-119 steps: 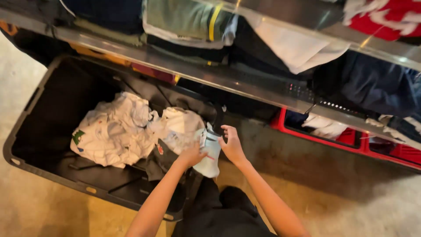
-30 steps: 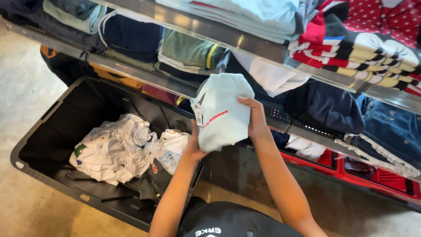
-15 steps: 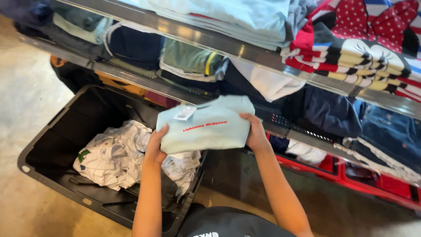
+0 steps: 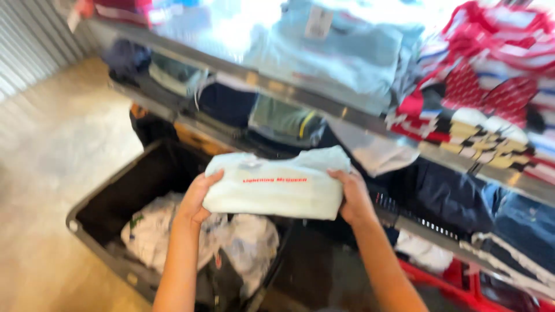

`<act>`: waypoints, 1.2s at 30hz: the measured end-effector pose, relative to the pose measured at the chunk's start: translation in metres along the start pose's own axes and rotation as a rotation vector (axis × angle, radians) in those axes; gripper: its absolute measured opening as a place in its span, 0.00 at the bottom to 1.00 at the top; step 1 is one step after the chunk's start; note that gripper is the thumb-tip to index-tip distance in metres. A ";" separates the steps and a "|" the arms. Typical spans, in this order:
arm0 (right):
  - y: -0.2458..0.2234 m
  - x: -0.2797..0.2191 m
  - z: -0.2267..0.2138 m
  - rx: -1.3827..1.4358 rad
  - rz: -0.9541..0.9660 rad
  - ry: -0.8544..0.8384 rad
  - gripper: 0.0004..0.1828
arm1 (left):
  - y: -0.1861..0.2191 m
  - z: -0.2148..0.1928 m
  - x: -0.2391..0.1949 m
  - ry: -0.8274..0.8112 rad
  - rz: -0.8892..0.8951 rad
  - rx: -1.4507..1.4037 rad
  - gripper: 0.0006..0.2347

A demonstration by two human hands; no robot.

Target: Sorting, unfolding, and stocking clothes from a bin onto a shelf

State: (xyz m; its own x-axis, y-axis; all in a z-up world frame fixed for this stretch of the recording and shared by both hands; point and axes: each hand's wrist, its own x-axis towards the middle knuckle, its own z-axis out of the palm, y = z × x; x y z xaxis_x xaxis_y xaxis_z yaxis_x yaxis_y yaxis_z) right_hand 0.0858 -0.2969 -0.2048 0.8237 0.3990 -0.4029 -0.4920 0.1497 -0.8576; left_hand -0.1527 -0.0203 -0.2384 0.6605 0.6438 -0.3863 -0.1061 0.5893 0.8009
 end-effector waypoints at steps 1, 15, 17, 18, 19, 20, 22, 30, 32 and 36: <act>-0.030 -0.007 0.012 0.012 -0.029 -0.011 0.28 | 0.024 0.019 0.002 -0.020 0.027 0.002 0.16; -0.216 0.167 -0.001 0.133 -0.388 -0.068 0.29 | 0.171 0.256 0.294 -0.051 0.652 1.094 0.34; -0.223 0.173 -0.001 0.101 -0.417 -0.043 0.30 | 0.174 0.266 0.273 -0.071 0.758 1.052 0.29; -0.213 0.175 -0.004 0.062 -0.423 -0.029 0.31 | 0.166 0.258 0.261 -0.071 0.845 1.010 0.24; -0.216 0.167 0.001 0.066 -0.407 -0.010 0.31 | 0.176 0.259 0.276 -0.084 0.825 1.022 0.24; -0.217 0.159 0.008 0.022 -0.433 0.013 0.32 | 0.183 0.255 0.292 -0.094 0.871 1.009 0.25; -0.218 0.152 0.015 -0.027 -0.442 0.044 0.33 | 0.193 0.253 0.298 -0.108 0.898 1.001 0.26; -0.214 0.052 0.046 -0.801 -1.310 0.448 0.39 | 0.185 0.292 0.135 0.285 1.455 1.424 0.17; -0.213 0.019 0.060 -1.057 -1.398 0.482 0.36 | 0.165 0.299 0.092 0.125 1.431 1.484 0.19; -0.202 0.043 0.043 -1.699 -1.104 0.161 0.25 | 0.141 0.286 0.094 -0.295 0.903 1.783 0.28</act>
State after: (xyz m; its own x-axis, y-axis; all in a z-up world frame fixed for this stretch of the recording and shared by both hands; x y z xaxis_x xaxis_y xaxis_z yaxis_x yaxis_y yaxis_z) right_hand 0.2083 -0.2713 -0.0346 0.5861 0.6678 0.4588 0.7649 -0.6428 -0.0415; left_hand 0.1073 -0.0164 -0.0312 0.9462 0.2275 0.2300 0.1759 -0.9585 0.2243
